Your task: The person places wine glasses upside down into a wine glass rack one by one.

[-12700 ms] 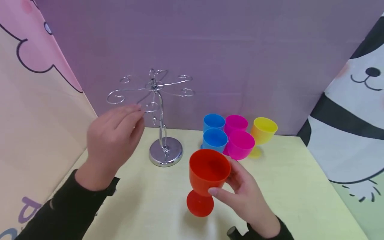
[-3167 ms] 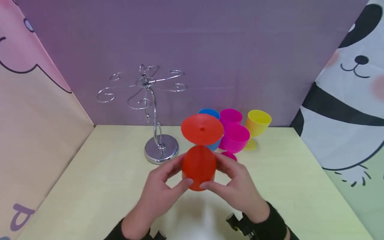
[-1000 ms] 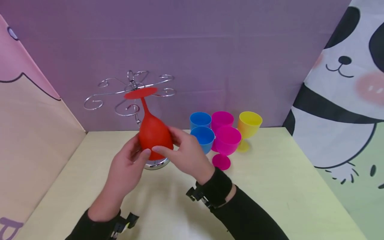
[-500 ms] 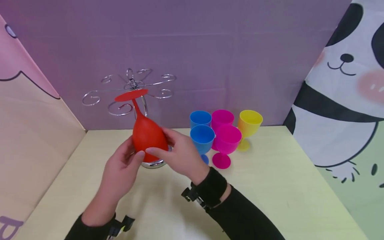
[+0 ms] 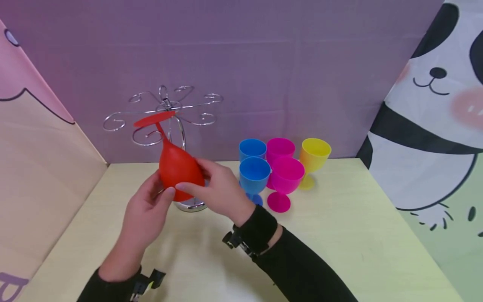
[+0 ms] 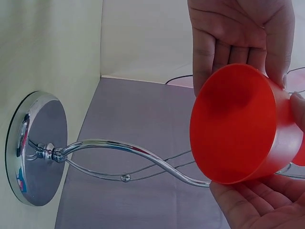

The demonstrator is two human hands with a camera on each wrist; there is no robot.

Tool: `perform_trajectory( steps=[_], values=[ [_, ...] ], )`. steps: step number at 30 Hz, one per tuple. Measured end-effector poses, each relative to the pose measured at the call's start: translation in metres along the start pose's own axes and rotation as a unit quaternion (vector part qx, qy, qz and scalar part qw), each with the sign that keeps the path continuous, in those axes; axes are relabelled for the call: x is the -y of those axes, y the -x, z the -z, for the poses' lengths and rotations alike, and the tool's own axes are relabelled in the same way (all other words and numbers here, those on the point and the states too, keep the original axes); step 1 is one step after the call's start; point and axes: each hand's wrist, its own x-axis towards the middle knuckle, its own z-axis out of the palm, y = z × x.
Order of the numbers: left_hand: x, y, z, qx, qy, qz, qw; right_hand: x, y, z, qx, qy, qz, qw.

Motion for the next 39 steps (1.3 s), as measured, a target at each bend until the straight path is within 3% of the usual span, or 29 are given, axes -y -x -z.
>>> perform_trajectory(
  steps=[20,29,39],
  values=[
    [0.0,0.016,0.002,-0.028,0.008,-0.008,0.9995,-0.001,0.007,-0.005,0.02,-0.013,0.015,0.9996],
    [0.004,0.014,-0.005,-0.019,-0.004,-0.049,0.9986,-0.012,0.014,-0.004,0.005,-0.04,0.023,0.9989],
    [-0.003,0.005,-0.011,-0.022,-0.02,-0.094,0.9951,-0.019,0.017,0.0,-0.023,-0.05,0.048,0.9973]
  ],
)
